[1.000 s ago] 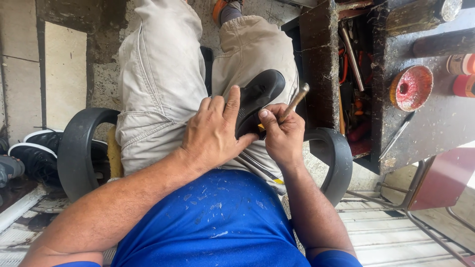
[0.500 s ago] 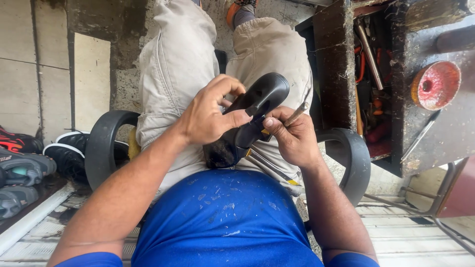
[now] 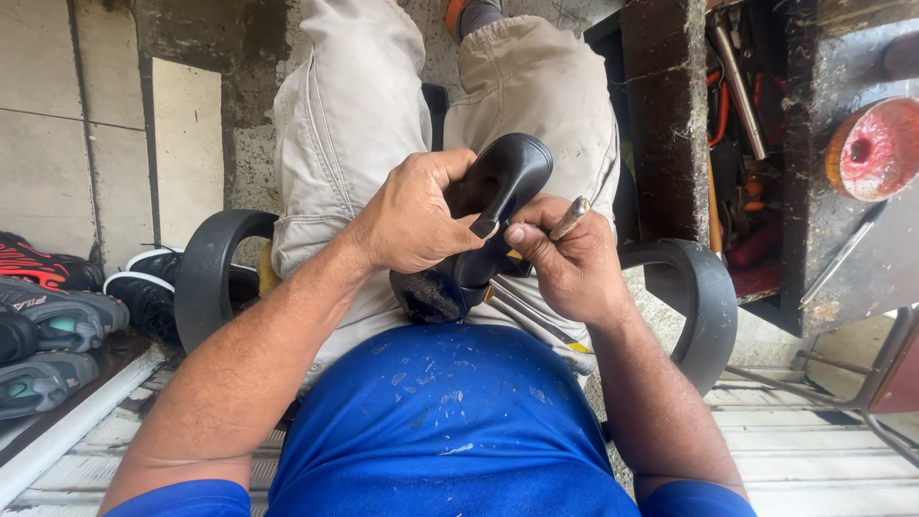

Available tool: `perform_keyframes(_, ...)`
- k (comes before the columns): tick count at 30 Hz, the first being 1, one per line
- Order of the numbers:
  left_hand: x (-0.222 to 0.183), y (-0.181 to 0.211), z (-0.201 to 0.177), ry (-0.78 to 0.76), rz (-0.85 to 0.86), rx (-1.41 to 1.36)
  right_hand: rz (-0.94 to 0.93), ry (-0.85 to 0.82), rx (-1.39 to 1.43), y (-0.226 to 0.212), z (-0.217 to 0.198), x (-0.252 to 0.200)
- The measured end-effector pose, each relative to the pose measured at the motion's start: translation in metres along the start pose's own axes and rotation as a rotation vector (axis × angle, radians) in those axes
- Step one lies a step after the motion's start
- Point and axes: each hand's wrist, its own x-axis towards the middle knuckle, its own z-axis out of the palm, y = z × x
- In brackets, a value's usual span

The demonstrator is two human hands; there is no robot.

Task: Applying a liquid treatment to the edges of a black high-heeled shoe using a small brush at a repair bench.

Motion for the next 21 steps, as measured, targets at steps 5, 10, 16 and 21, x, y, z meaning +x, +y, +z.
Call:
perform_keyframes(5, -0.001, -0.003, 0.003, 0.007, 0.023, -0.022, 0.016, 0.032, -0.041, 0.0, 0.006, -0.002)
perform_keyframes(10, 0.002, -0.017, 0.0, 0.022, 0.026, -0.051, 0.004, 0.041, -0.134, 0.001, 0.007, -0.001)
perform_keyframes(16, 0.003, -0.027, 0.002, 0.016, 0.09, -0.092, -0.033, 0.14, -0.172, 0.011, 0.013, 0.0)
perform_keyframes(21, 0.006, -0.043, 0.003, -0.016, 0.085, -0.117, -0.05, 0.164, -0.137, 0.019, 0.014, 0.003)
